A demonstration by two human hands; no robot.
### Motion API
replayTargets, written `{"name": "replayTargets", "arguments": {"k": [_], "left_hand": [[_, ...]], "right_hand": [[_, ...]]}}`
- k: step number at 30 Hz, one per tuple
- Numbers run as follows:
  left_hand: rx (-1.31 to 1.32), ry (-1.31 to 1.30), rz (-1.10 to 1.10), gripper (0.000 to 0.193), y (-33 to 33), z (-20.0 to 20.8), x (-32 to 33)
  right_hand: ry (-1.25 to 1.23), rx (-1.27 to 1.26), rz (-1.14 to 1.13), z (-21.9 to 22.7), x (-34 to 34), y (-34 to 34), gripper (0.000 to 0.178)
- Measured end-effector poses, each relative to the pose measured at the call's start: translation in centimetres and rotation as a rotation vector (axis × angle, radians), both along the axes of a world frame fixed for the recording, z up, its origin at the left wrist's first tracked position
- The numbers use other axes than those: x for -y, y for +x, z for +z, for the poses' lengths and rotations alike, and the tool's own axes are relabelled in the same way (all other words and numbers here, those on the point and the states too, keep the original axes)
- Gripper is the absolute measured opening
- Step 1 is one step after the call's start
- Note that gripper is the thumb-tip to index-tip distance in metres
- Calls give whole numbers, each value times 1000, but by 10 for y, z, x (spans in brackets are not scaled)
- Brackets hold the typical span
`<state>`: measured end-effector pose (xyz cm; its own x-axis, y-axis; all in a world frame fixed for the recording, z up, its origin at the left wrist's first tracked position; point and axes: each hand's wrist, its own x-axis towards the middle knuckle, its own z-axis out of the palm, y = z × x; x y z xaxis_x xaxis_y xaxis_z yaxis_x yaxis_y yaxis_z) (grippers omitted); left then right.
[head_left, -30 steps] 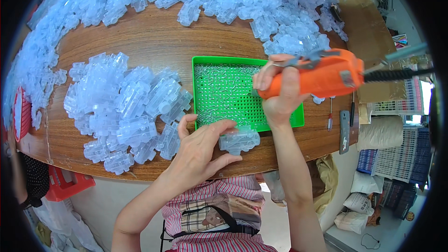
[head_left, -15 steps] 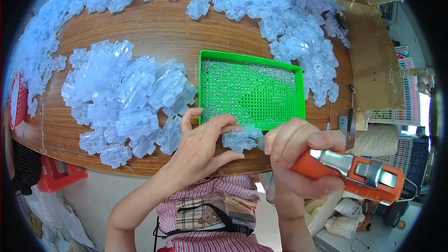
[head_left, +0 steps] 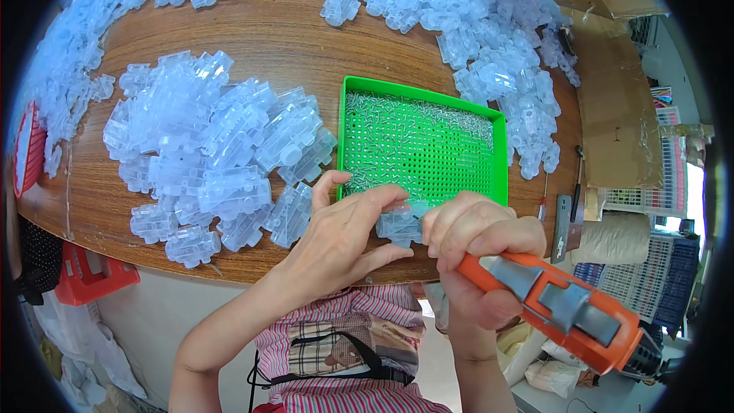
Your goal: The person picks up a plastic part and a screw, inserts the screw into the part, and drives it in with a power screwdriver, repeating the process for several parts.
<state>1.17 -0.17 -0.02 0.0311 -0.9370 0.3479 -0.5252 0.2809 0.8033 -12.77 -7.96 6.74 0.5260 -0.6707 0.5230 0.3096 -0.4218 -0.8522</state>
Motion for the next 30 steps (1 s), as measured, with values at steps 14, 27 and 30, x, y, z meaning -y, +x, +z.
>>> {"name": "replayTargets", "arguments": {"k": [14, 27, 30], "left_hand": [[-321, 92, 66, 65, -6, 20, -5], [-977, 249, -255, 62, 8, 39, -4], [-848, 96, -215, 60, 8, 36, -5]], "right_hand": [[62, -23, -199, 22, 51, -7, 72], [-160, -328, -232, -8, -22, -33, 92], [106, -294, -10, -11, -23, -27, 77]]}}
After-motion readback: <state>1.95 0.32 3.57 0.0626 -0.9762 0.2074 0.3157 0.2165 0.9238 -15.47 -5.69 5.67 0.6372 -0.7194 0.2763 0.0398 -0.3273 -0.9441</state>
